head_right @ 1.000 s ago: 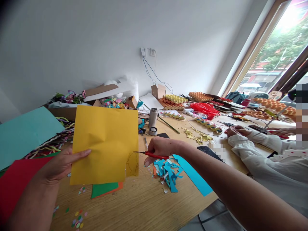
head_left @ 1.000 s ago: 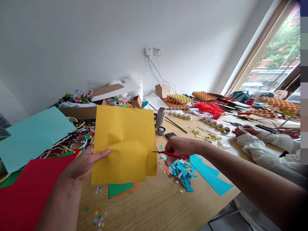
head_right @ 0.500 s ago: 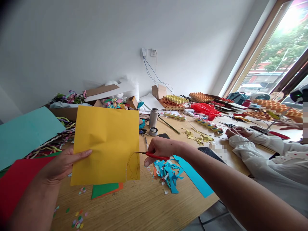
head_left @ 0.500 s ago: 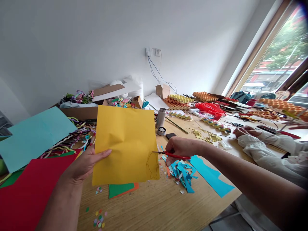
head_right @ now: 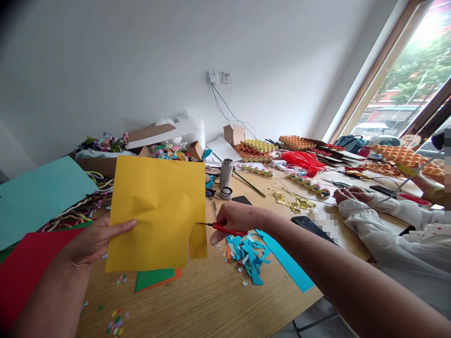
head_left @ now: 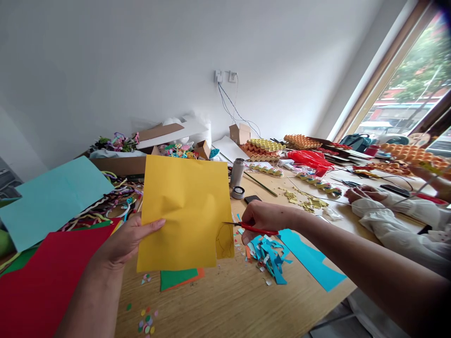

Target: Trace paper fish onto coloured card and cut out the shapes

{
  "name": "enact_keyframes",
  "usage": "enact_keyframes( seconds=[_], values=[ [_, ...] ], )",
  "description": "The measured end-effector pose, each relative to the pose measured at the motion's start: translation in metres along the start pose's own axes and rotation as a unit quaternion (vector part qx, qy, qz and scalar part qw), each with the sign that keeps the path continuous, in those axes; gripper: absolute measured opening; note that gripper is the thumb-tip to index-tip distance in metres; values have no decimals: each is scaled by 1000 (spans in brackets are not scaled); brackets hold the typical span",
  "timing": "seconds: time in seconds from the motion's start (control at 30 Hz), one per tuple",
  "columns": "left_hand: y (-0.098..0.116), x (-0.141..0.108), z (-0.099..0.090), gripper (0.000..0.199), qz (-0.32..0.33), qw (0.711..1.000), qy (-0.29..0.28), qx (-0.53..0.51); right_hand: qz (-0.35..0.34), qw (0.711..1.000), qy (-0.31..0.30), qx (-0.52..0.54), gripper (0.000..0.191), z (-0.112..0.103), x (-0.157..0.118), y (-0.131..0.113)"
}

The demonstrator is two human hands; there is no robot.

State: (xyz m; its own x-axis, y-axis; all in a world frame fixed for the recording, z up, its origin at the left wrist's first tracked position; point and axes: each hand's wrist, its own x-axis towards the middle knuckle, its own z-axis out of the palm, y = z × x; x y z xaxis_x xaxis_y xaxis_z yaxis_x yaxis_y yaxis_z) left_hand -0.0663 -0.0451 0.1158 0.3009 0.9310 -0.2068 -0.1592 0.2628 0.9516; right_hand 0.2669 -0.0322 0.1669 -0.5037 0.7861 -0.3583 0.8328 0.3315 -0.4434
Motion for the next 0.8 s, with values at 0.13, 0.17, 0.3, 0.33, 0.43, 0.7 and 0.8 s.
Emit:
enact_keyframes(
  seconds=[0.13,0.17,0.3,0.33,0.43,0.7,0.8],
  values=[
    [1,-1,2,43,3,1000,5,6,-12,1000,21,-10,58,2,1,4],
    [2,-1,2,43,3,1000,4,7,-13,1000,24,-12,59,2,1,5],
    [2,-2,2,39,7,1000,-2,9,-23,999,19,-13,59,1,0,4],
    [2,-2,2,39,9,1000,-3,9,-26,999,15,-13,58,0,-1,3],
    [2,-2,1,42,14,1000,-3,11,-27,999,8,-21,58,-1,-2,1],
    [2,-2,1,39,11,1000,-8,2,-25,999,21,-43,61,0,-1,-4],
    [2,-2,1,38,5,1000,-11,0,-20,999,22,-45,61,0,-1,-6]
  ],
)
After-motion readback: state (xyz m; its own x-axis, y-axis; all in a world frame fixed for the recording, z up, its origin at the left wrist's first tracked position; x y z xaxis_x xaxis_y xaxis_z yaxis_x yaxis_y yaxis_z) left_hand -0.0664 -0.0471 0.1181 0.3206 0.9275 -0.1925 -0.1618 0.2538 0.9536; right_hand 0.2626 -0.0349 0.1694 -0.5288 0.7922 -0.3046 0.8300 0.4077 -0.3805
